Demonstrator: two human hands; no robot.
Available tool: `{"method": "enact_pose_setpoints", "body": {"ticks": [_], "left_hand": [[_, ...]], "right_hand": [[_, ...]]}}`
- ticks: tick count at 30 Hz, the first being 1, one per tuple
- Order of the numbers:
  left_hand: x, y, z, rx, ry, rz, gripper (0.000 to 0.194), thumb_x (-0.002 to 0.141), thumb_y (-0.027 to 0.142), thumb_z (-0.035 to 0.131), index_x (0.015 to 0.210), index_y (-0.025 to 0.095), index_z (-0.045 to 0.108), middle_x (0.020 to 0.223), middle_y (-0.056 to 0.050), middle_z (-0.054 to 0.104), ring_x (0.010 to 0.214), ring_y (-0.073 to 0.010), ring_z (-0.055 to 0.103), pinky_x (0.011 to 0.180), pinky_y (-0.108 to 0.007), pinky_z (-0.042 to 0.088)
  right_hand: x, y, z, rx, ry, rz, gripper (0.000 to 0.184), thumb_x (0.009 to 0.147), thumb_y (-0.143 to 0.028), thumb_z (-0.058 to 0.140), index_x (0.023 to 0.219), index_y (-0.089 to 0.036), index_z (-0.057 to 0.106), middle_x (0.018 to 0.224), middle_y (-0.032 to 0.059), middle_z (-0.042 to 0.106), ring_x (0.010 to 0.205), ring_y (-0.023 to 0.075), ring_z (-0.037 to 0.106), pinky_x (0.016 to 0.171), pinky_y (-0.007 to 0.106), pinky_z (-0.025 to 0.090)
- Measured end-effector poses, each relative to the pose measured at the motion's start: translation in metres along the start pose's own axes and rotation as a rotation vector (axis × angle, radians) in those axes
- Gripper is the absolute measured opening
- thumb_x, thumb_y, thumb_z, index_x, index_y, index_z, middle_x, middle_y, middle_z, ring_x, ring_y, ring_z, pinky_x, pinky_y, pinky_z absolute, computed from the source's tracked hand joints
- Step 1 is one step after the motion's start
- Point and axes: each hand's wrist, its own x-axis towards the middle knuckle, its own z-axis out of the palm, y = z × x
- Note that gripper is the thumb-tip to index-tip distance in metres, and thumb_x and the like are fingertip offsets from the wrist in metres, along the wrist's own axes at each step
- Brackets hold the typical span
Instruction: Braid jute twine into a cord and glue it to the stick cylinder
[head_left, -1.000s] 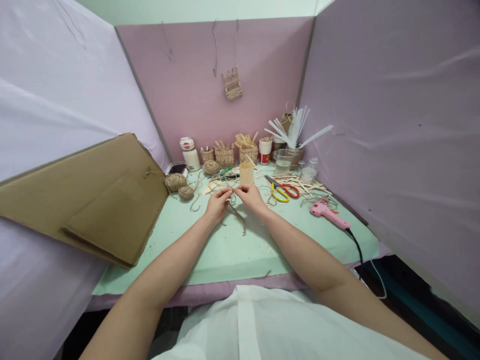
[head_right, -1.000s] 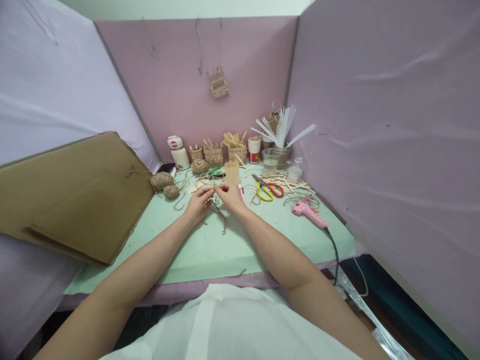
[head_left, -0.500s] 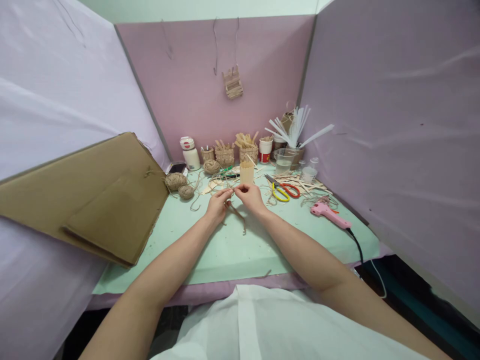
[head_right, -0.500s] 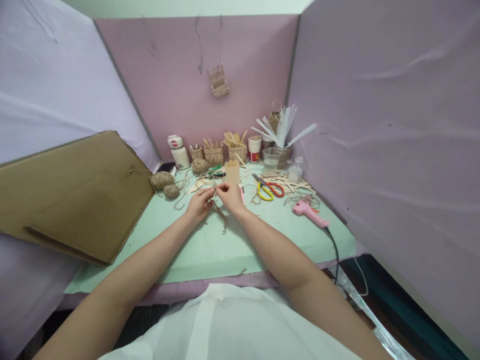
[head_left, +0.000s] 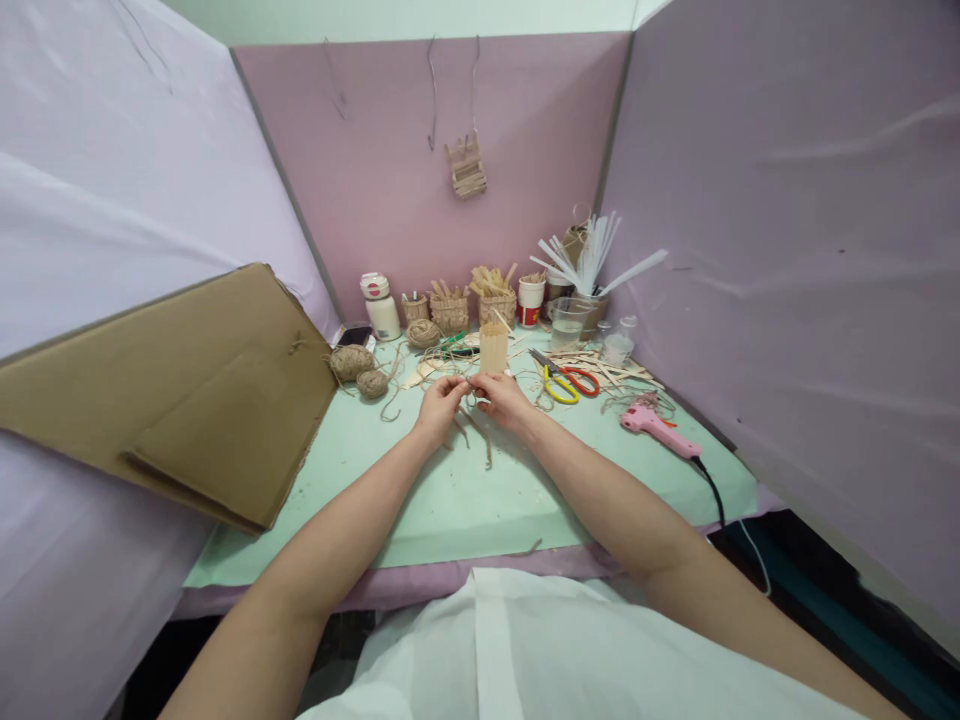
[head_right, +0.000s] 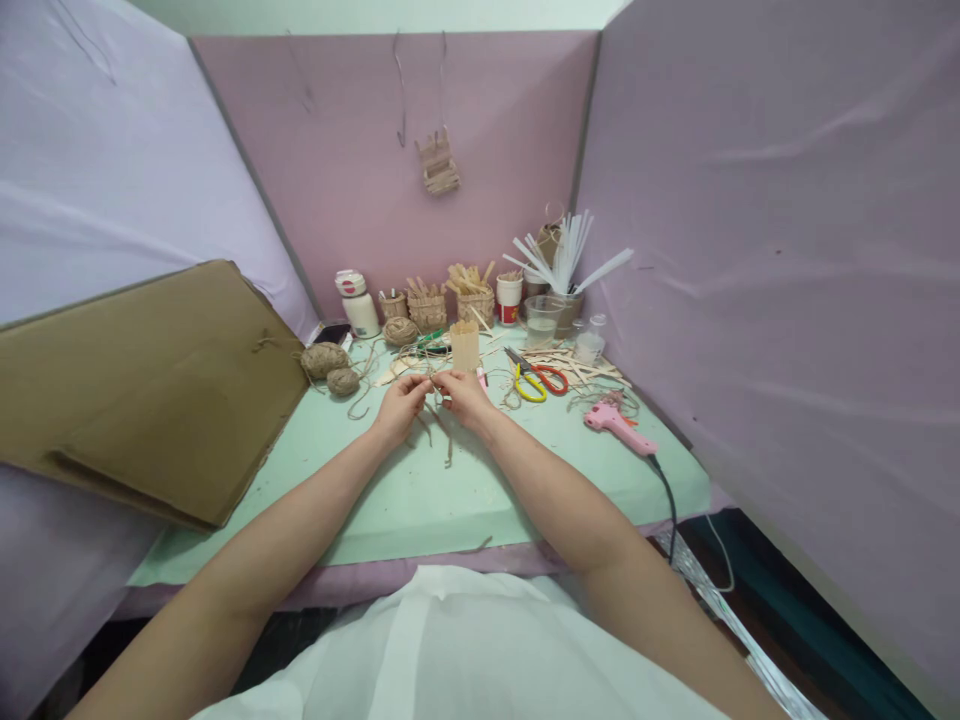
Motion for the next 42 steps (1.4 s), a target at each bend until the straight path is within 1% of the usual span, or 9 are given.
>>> {"method": "enact_pose_setpoints", "body": {"ticks": [5,10,13,20,24,28,35,39,42], "left_hand": [[0.004,-0.005,-0.002,0.164,0.027,0.171,0.018,0.067,0.030,0.069,0.074,0.016,0.060,0.066,0.000,0.060,0.062,-0.0108,0.049,0.059,-0.023,0.035],[0.003,-0.003,-0.004,0.318,-0.082,0.133,0.012,0.068,0.029,0.067,0.068,0.017,0.063,0.059,-0.001,0.059,0.057,-0.0119,0.047,0.058,-0.025,0.034],[0.001,-0.001,-0.003,0.382,-0.070,0.134,0.013,0.068,0.028,0.067,0.062,0.016,0.063,0.055,-0.001,0.057,0.055,-0.0122,0.046,0.057,-0.026,0.033],[-0.002,0.007,0.007,0.378,-0.210,0.115,0.017,0.063,0.032,0.072,0.060,0.017,0.064,0.053,-0.002,0.058,0.053,-0.0121,0.045,0.054,-0.026,0.031],[-0.005,0.006,0.006,0.285,-0.183,0.056,0.021,0.063,0.037,0.073,0.065,0.017,0.067,0.058,-0.002,0.059,0.049,-0.0092,0.040,0.050,-0.025,0.028],[-0.006,0.007,0.001,0.157,-0.201,-0.029,0.030,0.064,0.043,0.073,0.072,0.015,0.068,0.065,-0.004,0.060,0.044,-0.0048,0.030,0.043,-0.024,0.020],[-0.002,0.011,-0.007,-0.026,-0.235,-0.160,0.037,0.062,0.044,0.076,0.082,0.013,0.069,0.062,-0.001,0.054,0.043,-0.0024,0.027,0.038,-0.020,0.014],[0.004,0.015,-0.012,-0.095,-0.185,-0.122,0.034,0.060,0.041,0.077,0.078,0.014,0.068,0.060,0.001,0.052,0.043,-0.0021,0.030,0.038,-0.018,0.017],[0.010,0.020,-0.020,-0.117,-0.034,-0.038,0.031,0.061,0.038,0.076,0.078,0.013,0.067,0.057,0.001,0.051,0.043,-0.0025,0.033,0.039,-0.018,0.019]], "right_hand": [[-0.002,-0.004,-0.003,-0.183,0.034,-0.071,0.017,0.063,-0.034,0.064,0.070,-0.018,0.061,0.068,-0.0003,0.056,0.062,0.0104,0.046,0.048,0.019,0.032],[0.003,-0.003,-0.008,-0.209,0.053,-0.094,0.019,0.066,-0.036,0.061,0.069,-0.017,0.058,0.063,-0.0008,0.053,0.056,0.0093,0.043,0.048,0.020,0.033],[0.009,0.001,-0.010,-0.227,0.090,-0.096,0.018,0.068,-0.035,0.057,0.064,-0.019,0.053,0.059,-0.0024,0.049,0.054,0.0095,0.041,0.049,0.022,0.033],[0.023,0.007,-0.016,-0.103,0.314,-0.088,0.020,0.070,-0.036,0.051,0.061,-0.021,0.042,0.054,-0.0054,0.037,0.050,0.0091,0.035,0.048,0.023,0.033],[0.022,-0.001,-0.023,-0.032,0.150,-0.099,0.022,0.064,-0.038,0.060,0.063,-0.020,0.046,0.056,-0.0055,0.040,0.052,0.0089,0.038,0.051,0.022,0.035],[0.018,-0.010,-0.028,-0.021,0.029,-0.103,0.028,0.059,-0.041,0.068,0.072,-0.020,0.055,0.064,-0.0027,0.052,0.060,0.0100,0.047,0.054,0.022,0.038],[0.010,-0.013,-0.020,-0.199,-0.048,-0.305,0.036,0.080,-0.051,0.049,0.092,-0.021,0.065,0.094,0.0055,0.067,0.089,0.0151,0.060,0.074,0.027,0.044],[0.007,-0.008,-0.015,-0.378,-0.207,-0.367,0.035,0.080,-0.045,0.051,0.102,-0.020,0.064,0.082,0.0025,0.066,0.079,0.0142,0.059,0.074,0.027,0.043],[0.008,-0.005,-0.017,-0.558,-0.185,-0.402,0.025,0.077,-0.038,0.054,0.088,-0.019,0.067,0.066,-0.0011,0.061,0.065,0.0133,0.052,0.065,0.025,0.040]]}}
